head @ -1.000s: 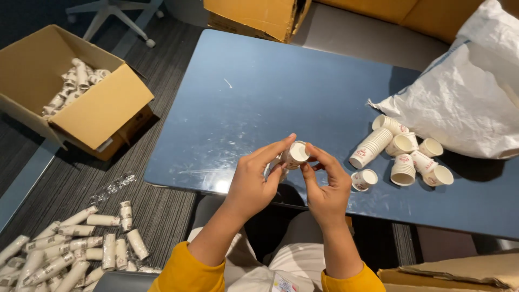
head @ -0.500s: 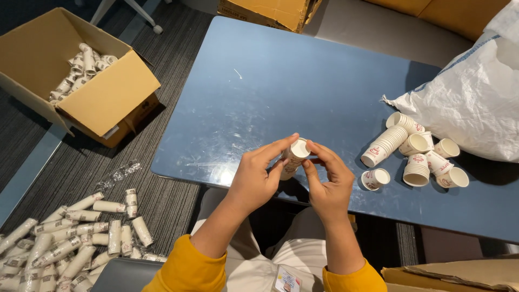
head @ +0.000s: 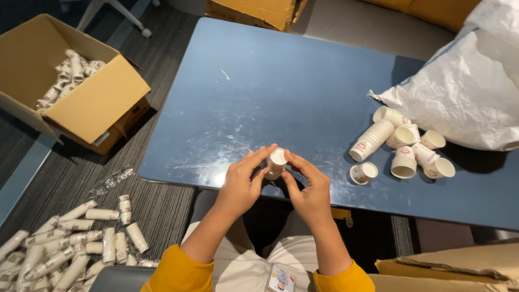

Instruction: The recorder stacks small paper cups and then wraps a stack in plastic film.

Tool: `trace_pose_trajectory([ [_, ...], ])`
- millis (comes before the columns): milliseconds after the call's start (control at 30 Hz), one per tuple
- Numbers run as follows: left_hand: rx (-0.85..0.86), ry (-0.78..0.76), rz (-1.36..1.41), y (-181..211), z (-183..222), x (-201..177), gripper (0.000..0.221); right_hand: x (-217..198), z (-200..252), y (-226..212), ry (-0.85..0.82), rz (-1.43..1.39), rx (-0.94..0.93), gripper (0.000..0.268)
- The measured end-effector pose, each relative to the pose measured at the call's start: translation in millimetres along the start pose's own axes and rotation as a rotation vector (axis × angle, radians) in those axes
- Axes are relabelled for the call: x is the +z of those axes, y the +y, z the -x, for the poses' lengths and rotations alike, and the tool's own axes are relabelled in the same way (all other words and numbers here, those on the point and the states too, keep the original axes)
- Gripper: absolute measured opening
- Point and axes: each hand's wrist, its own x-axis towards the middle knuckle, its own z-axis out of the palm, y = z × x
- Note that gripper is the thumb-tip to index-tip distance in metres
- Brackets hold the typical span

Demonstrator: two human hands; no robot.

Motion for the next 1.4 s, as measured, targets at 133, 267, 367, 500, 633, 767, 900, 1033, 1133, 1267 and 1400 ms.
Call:
trace_pose_trajectory([
  [133, 0.149, 0.089, -0.037, 11, 6, 10, 0.056, -35, 7, -7, -0.007, 0.059, -0.132, 0.051],
  [267, 0.451, 0.299, -0.108, 7, 26, 41, 0.049, -83, 21, 31, 0.373, 0.263, -0.055, 0.043],
  [367, 0.371, 0.137, 0.007, 22, 22, 74, 0.041, -108, 17, 40, 0.371, 0.375, -0.026, 0.053],
  [500, 0.142, -0.14, 0.057, 37, -1, 119, 0.054, -114, 23, 58, 0.167, 0.332, 0.046, 0.055],
  [633, 0.144, -0.166, 0.068, 24, -10, 147, 0.058, -111, 29, 56, 0.208, 0.278, 0.177, 0.054],
  [767, 0.035, -0.184, 0.243, 43, -10, 130, 0.052, -103, 34, 51, 0.333, 0.011, 0.23, 0.054],
  [900, 0.117, -0.062, 0.217, 66, -3, 96, 0.048, -91, 35, 26, 0.226, -0.27, 0.164, 0.055],
  [1033, 0.17, 0.062, 0.078, 74, -7, 56, 0.051, -65, 26, 1, 0.127, -0.489, 0.055, 0.05],
  [1133, 0.175, 0.102, 0.08, 70, -12, 25, 0.052, -46, 13, -7, 0.105, -0.373, 0.034, 0.051],
  [1267, 0.154, 0.053, 0.078, 56, -17, -6, 0.058, -28, -3, -10, 0.091, -0.298, -0.024, 0.041],
  [1400, 0.19, -0.012, 0.12, 43, -19, -16, 0.065, -15, -11, -17, 0.144, -0.195, -0.066, 0.039],
])
